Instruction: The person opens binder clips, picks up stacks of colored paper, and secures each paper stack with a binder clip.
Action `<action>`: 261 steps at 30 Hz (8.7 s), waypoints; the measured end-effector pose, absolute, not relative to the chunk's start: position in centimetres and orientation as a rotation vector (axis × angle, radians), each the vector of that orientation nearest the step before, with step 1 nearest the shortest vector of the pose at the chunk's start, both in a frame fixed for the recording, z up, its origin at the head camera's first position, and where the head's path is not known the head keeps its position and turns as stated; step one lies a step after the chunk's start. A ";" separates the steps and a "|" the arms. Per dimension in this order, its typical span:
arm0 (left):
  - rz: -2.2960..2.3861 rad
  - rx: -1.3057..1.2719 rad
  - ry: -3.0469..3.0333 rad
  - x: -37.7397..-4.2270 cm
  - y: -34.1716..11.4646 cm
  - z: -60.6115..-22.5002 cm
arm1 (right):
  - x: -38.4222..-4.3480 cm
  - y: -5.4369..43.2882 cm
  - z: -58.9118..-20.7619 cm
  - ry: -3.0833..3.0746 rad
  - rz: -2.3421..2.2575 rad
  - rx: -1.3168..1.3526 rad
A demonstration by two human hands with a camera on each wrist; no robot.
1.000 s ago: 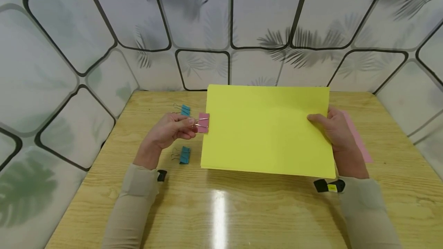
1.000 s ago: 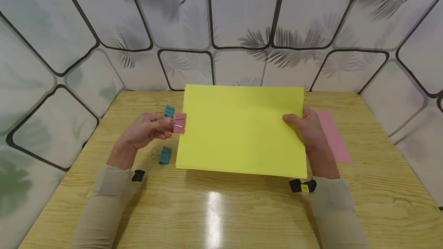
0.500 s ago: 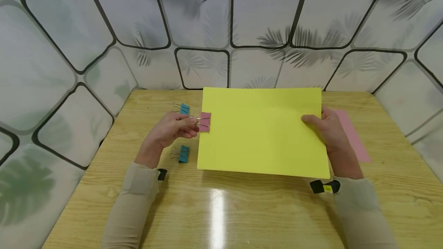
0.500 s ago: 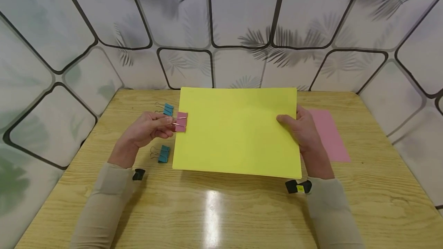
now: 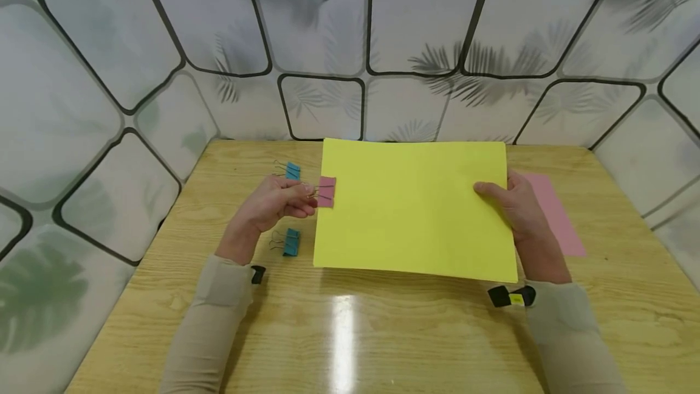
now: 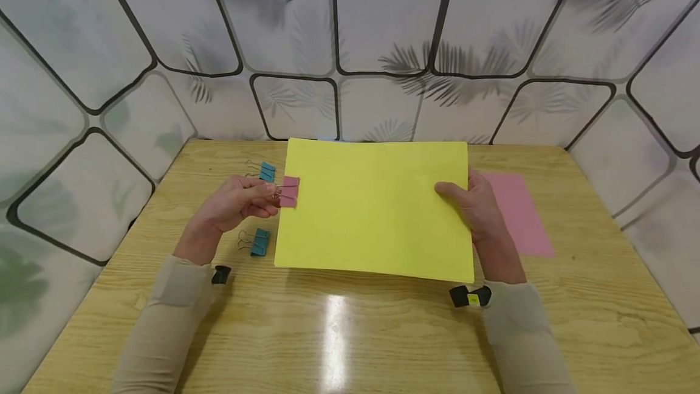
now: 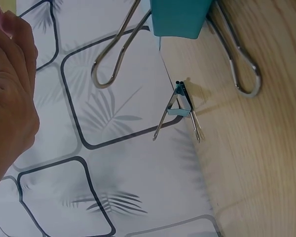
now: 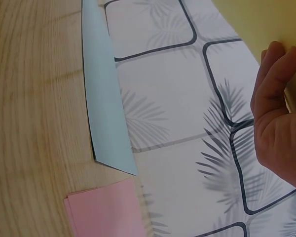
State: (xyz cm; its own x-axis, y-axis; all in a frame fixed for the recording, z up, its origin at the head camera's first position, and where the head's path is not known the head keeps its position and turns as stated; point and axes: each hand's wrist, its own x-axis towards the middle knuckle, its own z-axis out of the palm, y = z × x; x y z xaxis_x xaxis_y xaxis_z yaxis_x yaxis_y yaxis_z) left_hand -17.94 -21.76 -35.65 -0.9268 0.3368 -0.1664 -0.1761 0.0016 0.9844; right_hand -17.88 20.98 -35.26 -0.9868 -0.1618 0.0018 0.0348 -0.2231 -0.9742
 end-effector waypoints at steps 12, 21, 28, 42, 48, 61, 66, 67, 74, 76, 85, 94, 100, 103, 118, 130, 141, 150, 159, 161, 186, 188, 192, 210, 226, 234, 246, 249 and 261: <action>2.005 0.090 1.938 -18.2 -21.6 -35.8 | -17.9 21.2 -35.5 1.813 -2.396 -0.218; 1.985 0.091 1.998 -18.2 -22.0 -35.8 | -18.0 20.9 -35.7 1.841 -2.382 -0.230; 1.902 0.186 2.023 -18.2 -22.2 -35.8 | -18.1 20.8 -35.8 1.938 -2.348 -0.205; 2.102 0.272 1.831 -17.6 -22.4 -35.2 | -18.1 21.4 -36.0 1.549 -2.314 -0.447; 2.070 0.236 1.901 -17.6 -22.9 -35.0 | -18.1 21.9 -36.2 1.604 -2.114 -0.598; 1.839 0.253 2.093 -17.3 -23.7 -34.6 | -18.0 23.3 -36.0 1.897 -1.817 -0.690; 1.700 0.311 2.184 -17.3 -24.1 -34.8 | -17.9 23.4 -35.7 1.975 -1.757 -0.646; 1.662 0.325 2.205 -17.3 -24.2 -34.8 | -17.9 23.4 -35.7 1.989 -1.746 -0.637; 1.454 0.397 2.275 -17.3 -24.6 -34.9 | -17.8 23.5 -35.8 2.072 -1.670 -0.612; 1.410 0.424 2.283 -17.4 -24.6 -34.9 | -17.8 23.5 -35.8 2.105 -1.640 -0.616; 1.271 0.521 2.284 -17.3 -25.2 -34.8 | -17.8 23.5 -35.9 2.358 -1.426 -0.643; 1.135 0.589 2.269 -17.1 -25.4 -35.7 | -17.5 23.2 -36.1 2.396 -1.240 -0.650; 1.027 0.578 2.294 -17.2 -25.7 -36.3 | -17.9 23.3 -36.8 2.227 -1.209 -0.697; 1.002 0.585 2.308 -17.2 -25.6 -36.5 | -17.9 23.4 -37.0 2.261 -1.150 -0.670; 0.809 0.731 2.462 -17.2 -24.1 -36.6 | -17.8 24.0 -37.7 2.306 -1.037 -0.590; 0.735 0.689 2.459 -17.3 -23.6 -36.7 | -17.7 23.5 -38.0 2.391 -0.852 -0.666; 0.851 0.660 2.306 -17.2 -22.6 -37.2 | -17.2 21.5 -38.7 2.239 -0.718 -0.767; 0.796 0.689 2.415 -17.5 -21.7 -37.8 | -17.2 21.5 -39.5 2.236 -0.755 -0.554; 0.641 0.485 2.551 -17.1 -20.2 -37.6 | -17.6 21.6 -39.5 2.370 -0.730 -0.335; 0.633 0.469 2.553 -17.1 -20.1 -37.6 | -17.5 21.5 -39.3 2.398 -0.717 -0.334; 0.521 0.519 2.633 -17.1 -19.7 -38.3 | -16.3 19.9 -38.4 2.626 -0.364 -0.628; 0.494 0.510 2.638 -17.1 -19.6 -38.4 | -16.3 20.0 -38.4 2.629 -0.366 -0.627; 0.461 0.531 2.641 -17.0 -19.5 -38.5 | -16.3 20.0 -38.4 2.630 -0.344 -0.621; 0.369 0.563 2.555 -16.5 -19.4 -38.0 | -14.6 18.1 -37.4 2.643 -0.119 -0.610; 0.406 0.500 2.605 -16.7 -19.3 -38.3 | -16.2 19.4 -38.0 2.651 -0.210 -0.567; 0.357 0.522 2.575 -16.3 -19.1 -38.1 | -16.1 19.5 -37.8 2.653 -0.139 -0.574; 0.438 0.665 2.554 -16.4 -19.0 -37.7 | -15.9 20.0 -38.2 2.650 -0.162 -0.552; 0.463 0.695 2.542 -16.4 -19.0 -37.7 | -15.9 20.1 -38.2 2.646 -0.180 -0.548; 0.546 0.667 2.542 -16.5 -19.2 -37.8 | -16.1 20.4 -38.2 2.650 -0.183 -0.549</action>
